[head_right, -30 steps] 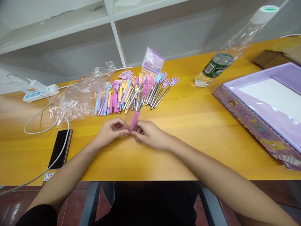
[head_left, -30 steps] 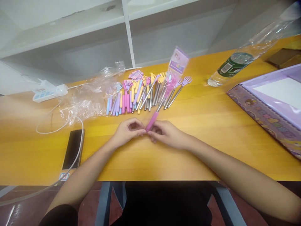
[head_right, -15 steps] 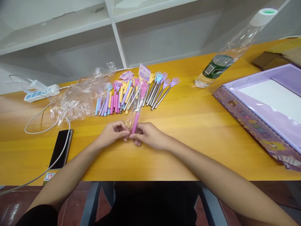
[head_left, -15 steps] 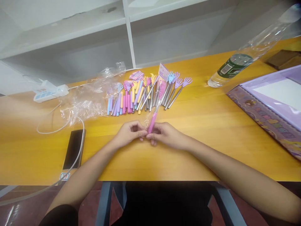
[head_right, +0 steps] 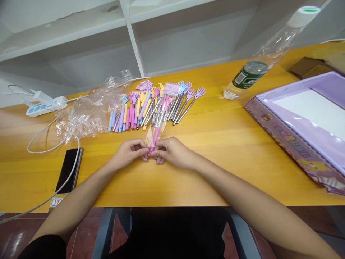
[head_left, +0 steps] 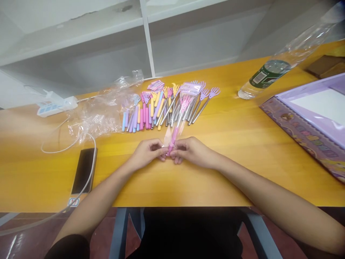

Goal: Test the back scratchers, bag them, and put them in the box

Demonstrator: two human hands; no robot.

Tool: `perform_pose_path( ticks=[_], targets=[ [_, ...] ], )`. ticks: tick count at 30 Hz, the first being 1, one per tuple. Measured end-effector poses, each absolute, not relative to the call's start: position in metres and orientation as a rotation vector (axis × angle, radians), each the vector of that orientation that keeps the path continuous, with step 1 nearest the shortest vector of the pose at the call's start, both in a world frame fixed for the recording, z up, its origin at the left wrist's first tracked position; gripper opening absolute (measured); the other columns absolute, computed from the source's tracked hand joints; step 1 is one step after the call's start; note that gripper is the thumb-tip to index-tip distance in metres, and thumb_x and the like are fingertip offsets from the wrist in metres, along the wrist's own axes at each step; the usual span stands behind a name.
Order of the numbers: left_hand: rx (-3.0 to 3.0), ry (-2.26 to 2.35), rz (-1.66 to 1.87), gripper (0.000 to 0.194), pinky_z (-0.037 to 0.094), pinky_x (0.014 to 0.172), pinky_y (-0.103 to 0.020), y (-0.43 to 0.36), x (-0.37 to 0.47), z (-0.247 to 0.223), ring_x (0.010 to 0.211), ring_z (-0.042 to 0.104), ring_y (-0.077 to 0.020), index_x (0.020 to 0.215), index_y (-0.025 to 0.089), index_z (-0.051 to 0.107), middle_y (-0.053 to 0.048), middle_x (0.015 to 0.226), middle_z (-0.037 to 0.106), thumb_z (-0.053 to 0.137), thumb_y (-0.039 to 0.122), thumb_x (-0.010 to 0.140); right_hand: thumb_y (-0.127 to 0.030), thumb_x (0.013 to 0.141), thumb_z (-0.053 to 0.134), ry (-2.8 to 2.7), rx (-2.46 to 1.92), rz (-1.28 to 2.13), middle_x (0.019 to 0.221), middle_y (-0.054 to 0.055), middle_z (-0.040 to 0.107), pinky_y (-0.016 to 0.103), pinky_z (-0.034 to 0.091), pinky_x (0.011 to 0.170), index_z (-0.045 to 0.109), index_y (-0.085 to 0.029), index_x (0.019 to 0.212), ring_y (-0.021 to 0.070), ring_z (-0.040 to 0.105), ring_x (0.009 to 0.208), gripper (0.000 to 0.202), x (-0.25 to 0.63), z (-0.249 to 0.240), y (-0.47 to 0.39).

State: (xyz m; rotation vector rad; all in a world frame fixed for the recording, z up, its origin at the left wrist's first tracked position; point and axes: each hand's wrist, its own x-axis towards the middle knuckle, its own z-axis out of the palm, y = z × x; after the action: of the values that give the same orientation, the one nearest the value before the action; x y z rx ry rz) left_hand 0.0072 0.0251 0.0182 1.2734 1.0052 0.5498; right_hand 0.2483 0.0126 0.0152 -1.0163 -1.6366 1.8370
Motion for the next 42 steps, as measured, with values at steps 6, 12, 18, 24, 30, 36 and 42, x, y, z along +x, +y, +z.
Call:
perform_pose_path(
  ticks=[6,12,18,24,30,36,42],
  targets=[
    [1.302,1.014,0.658,0.040,0.063,0.080,-0.032,0.024,0.007,0.012,0.081,0.075,-0.0173,0.086,0.015,0.069,-0.004,0.085,0.076,0.093,0.047,0.080,-0.058,0.092,0.079,-1.673,-1.050,1.796,0.082,0.006,0.077,0.029,0.063,0.073,0.075,-0.013,0.100,0.0165,0.075,0.073,0.045,0.248,0.020,0.014],
    [1.376,1.034,0.735,0.040,0.062,0.082,-0.035,0.019,0.007,0.010,0.085,0.079,-0.0216,0.078,0.017,0.061,-0.003,0.081,0.075,0.089,0.045,0.084,-0.071,0.089,0.075,-1.513,-1.012,1.909,0.082,0.008,0.077,0.033,0.065,0.074,0.068,-0.014,0.092,0.0194,0.077,0.072,0.058,0.247,0.018,0.016],
    [1.275,1.055,0.711,0.046,0.062,0.080,-0.033,0.022,0.008,0.011,0.082,0.077,-0.0191,0.080,0.018,0.055,-0.002,0.080,0.074,0.092,0.046,0.081,-0.070,0.095,0.070,-1.591,-1.052,1.759,0.079,0.008,0.077,0.032,0.062,0.074,0.070,-0.015,0.092,0.0199,0.077,0.072,0.055,0.246,0.016,0.015],
    [1.261,1.037,0.733,0.044,0.058,0.079,-0.030,0.023,0.009,0.010,0.081,0.072,-0.0168,0.081,0.017,0.059,-0.002,0.084,0.074,0.093,0.045,0.078,-0.048,0.106,0.062,-1.984,-1.005,1.309,0.082,0.004,0.076,0.027,0.052,0.071,0.074,-0.018,0.089,0.0150,0.068,0.071,0.037,0.251,0.025,0.015],
    [1.709,1.083,0.806,0.032,0.051,0.077,-0.030,0.022,0.004,0.016,0.080,0.067,-0.0174,0.077,0.019,0.067,-0.003,0.082,0.072,0.084,0.042,0.090,-0.051,0.098,0.073,-1.673,-0.949,1.616,0.094,0.006,0.077,0.029,0.057,0.077,0.068,-0.017,0.106,0.0167,0.072,0.081,0.035,0.246,0.018,0.017],
    [1.766,1.055,0.772,0.029,0.052,0.080,-0.030,0.023,0.003,0.018,0.084,0.069,-0.0189,0.081,0.019,0.068,-0.004,0.088,0.073,0.080,0.042,0.094,-0.061,0.087,0.082,-1.456,-0.965,1.652,0.093,0.007,0.078,0.033,0.059,0.084,0.068,-0.015,0.103,0.0191,0.074,0.086,0.050,0.233,0.007,0.020],
    [1.711,0.898,0.668,0.035,0.057,0.090,-0.033,0.020,0.006,0.025,0.097,0.073,-0.0216,0.106,0.018,0.072,-0.009,0.106,0.076,0.069,0.052,0.101,-0.058,0.093,0.073,-1.633,-1.115,1.351,0.091,0.007,0.075,0.035,0.058,0.080,0.069,-0.017,0.096,0.0208,0.071,0.084,0.040,0.247,0.039,0.007]
  ],
)
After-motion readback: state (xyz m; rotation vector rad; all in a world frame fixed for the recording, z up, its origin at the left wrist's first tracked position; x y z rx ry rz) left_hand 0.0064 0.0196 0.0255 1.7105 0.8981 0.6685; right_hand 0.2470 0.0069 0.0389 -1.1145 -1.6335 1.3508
